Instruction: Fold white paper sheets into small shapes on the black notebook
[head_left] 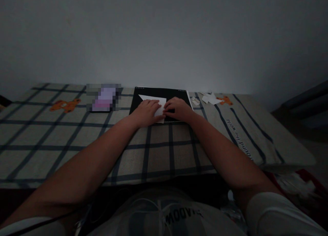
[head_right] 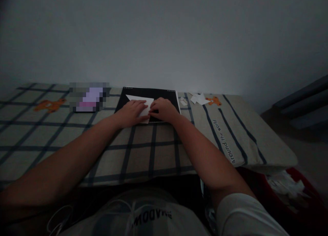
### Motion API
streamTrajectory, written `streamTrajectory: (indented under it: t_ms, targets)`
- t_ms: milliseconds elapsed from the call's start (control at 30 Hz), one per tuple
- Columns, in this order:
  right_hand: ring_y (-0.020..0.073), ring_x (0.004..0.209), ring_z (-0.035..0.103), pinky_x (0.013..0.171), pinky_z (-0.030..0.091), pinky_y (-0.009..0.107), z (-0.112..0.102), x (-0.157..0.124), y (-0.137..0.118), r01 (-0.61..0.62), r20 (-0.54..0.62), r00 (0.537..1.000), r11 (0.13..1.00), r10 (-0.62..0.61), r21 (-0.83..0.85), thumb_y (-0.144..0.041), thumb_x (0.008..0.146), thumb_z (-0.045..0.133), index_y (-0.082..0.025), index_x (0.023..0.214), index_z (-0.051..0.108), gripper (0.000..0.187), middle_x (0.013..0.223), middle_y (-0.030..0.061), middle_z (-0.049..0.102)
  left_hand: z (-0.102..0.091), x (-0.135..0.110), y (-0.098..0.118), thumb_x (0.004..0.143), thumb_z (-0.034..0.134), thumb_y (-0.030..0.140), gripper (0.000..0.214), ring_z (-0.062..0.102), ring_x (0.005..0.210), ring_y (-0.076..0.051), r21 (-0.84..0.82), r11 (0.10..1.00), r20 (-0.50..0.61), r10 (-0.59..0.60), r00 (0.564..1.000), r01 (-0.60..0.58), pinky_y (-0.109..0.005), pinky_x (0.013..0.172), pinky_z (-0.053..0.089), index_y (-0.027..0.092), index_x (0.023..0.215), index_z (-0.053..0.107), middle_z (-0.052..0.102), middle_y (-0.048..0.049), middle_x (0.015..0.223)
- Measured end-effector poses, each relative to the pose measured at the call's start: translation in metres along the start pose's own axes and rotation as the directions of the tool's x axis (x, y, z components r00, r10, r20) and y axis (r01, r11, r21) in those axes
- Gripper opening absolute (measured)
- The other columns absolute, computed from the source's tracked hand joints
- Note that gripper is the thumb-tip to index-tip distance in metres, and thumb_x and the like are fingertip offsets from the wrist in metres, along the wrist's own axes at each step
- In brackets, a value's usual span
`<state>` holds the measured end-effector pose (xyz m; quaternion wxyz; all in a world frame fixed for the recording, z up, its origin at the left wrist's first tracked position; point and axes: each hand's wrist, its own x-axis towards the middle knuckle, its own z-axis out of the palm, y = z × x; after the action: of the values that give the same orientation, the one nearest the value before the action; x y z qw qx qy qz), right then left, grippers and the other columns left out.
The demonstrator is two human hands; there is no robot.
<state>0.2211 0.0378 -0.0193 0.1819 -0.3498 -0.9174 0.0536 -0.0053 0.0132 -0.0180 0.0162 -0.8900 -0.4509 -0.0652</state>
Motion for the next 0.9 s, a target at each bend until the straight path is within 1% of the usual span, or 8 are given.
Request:
streamTrajectory:
  t_ms: [33, 100, 233, 400, 533, 700, 900]
  targets:
    - [0.0267, 0.111, 0.064, 0.100, 0.045, 0.043, 0.000, 0.000, 0.000, 0.015, 0.009, 1.000, 1.000, -0.016, 0.017, -0.031, 0.096, 0.071, -0.022, 0.099, 0.084, 0.016, 0.113, 0.0090, 0.079, 0.001, 0.001, -0.001, 0.104, 0.045, 0.059, 0.068, 0.048, 0.148, -0.035, -0.007, 1.000, -0.002, -0.004, 1.000, 0.004, -0.047, 0.124, 0.033, 0.009, 0.147, 0.059, 0.050, -0.0201, 0.162]
    - [0.0254, 0.108, 0.063, 0.098, 0.044, 0.041, 0.000, 0.001, 0.001, 0.035, 0.026, 0.999, 0.998, -0.036, 0.043, -0.027, 0.096, 0.069, -0.021, 0.096, 0.083, 0.015, 0.109, 0.0087, 0.079, 0.002, 0.002, -0.003, 0.104, 0.047, 0.056, 0.065, 0.048, 0.147, -0.035, -0.022, 1.000, -0.008, -0.014, 1.000, 0.013, -0.047, 0.124, 0.034, 0.009, 0.147, 0.060, 0.050, -0.0199, 0.162]
    - [0.0251, 0.105, 0.064, 0.098, 0.043, 0.041, -0.001, 0.001, 0.002, 0.034, 0.053, 0.998, 0.998, -0.037, 0.045, -0.024, 0.096, 0.068, -0.022, 0.096, 0.082, 0.014, 0.108, 0.0085, 0.079, 0.003, 0.003, -0.005, 0.101, 0.051, 0.058, 0.065, 0.050, 0.146, -0.037, -0.040, 0.999, -0.008, -0.033, 0.999, 0.033, -0.050, 0.123, 0.036, 0.013, 0.147, 0.061, 0.051, -0.0175, 0.162]
    - [0.0255, 0.104, 0.064, 0.096, 0.044, 0.040, -0.005, 0.000, 0.000, 0.029, 0.058, 0.998, 0.999, -0.031, 0.028, -0.022, 0.094, 0.068, -0.020, 0.097, 0.081, 0.014, 0.107, 0.0092, 0.079, 0.002, 0.002, -0.004, 0.101, 0.052, 0.059, 0.066, 0.048, 0.146, -0.036, -0.020, 0.999, -0.002, -0.041, 0.999, 0.041, -0.047, 0.123, 0.035, 0.013, 0.147, 0.060, 0.050, -0.0160, 0.163]
    - [0.0256, 0.103, 0.063, 0.095, 0.043, 0.040, -0.005, 0.000, -0.003, 0.023, 0.071, 0.997, 1.000, -0.022, -0.017, -0.023, 0.095, 0.066, -0.020, 0.095, 0.081, 0.015, 0.107, 0.0095, 0.078, 0.002, 0.002, -0.002, 0.101, 0.052, 0.058, 0.065, 0.049, 0.145, -0.036, -0.013, 0.999, -0.013, -0.051, 0.999, 0.050, -0.047, 0.122, 0.036, 0.013, 0.147, 0.060, 0.051, -0.0156, 0.162]
    - [0.0261, 0.101, 0.061, 0.090, 0.042, 0.039, -0.003, 0.000, -0.009, -0.016, 0.054, 0.998, 0.995, 0.022, -0.099, -0.024, 0.095, 0.065, -0.020, 0.094, 0.079, 0.015, 0.107, 0.0091, 0.078, 0.003, 0.003, -0.002, 0.101, 0.051, 0.058, 0.065, 0.048, 0.146, -0.038, -0.015, 0.998, 0.008, -0.058, 0.998, 0.058, -0.051, 0.121, 0.036, 0.014, 0.148, 0.059, 0.049, -0.0157, 0.164]
    - [0.0262, 0.100, 0.060, 0.084, 0.042, 0.039, -0.005, 0.001, -0.018, -0.069, 0.056, 0.995, 0.984, 0.079, -0.163, -0.024, 0.095, 0.065, -0.022, 0.092, 0.079, 0.014, 0.106, 0.0076, 0.078, 0.003, 0.003, -0.003, 0.101, 0.050, 0.060, 0.067, 0.047, 0.147, -0.037, -0.017, 0.999, 0.007, -0.046, 0.999, 0.046, -0.050, 0.122, 0.036, 0.014, 0.149, 0.059, 0.049, -0.0163, 0.164]
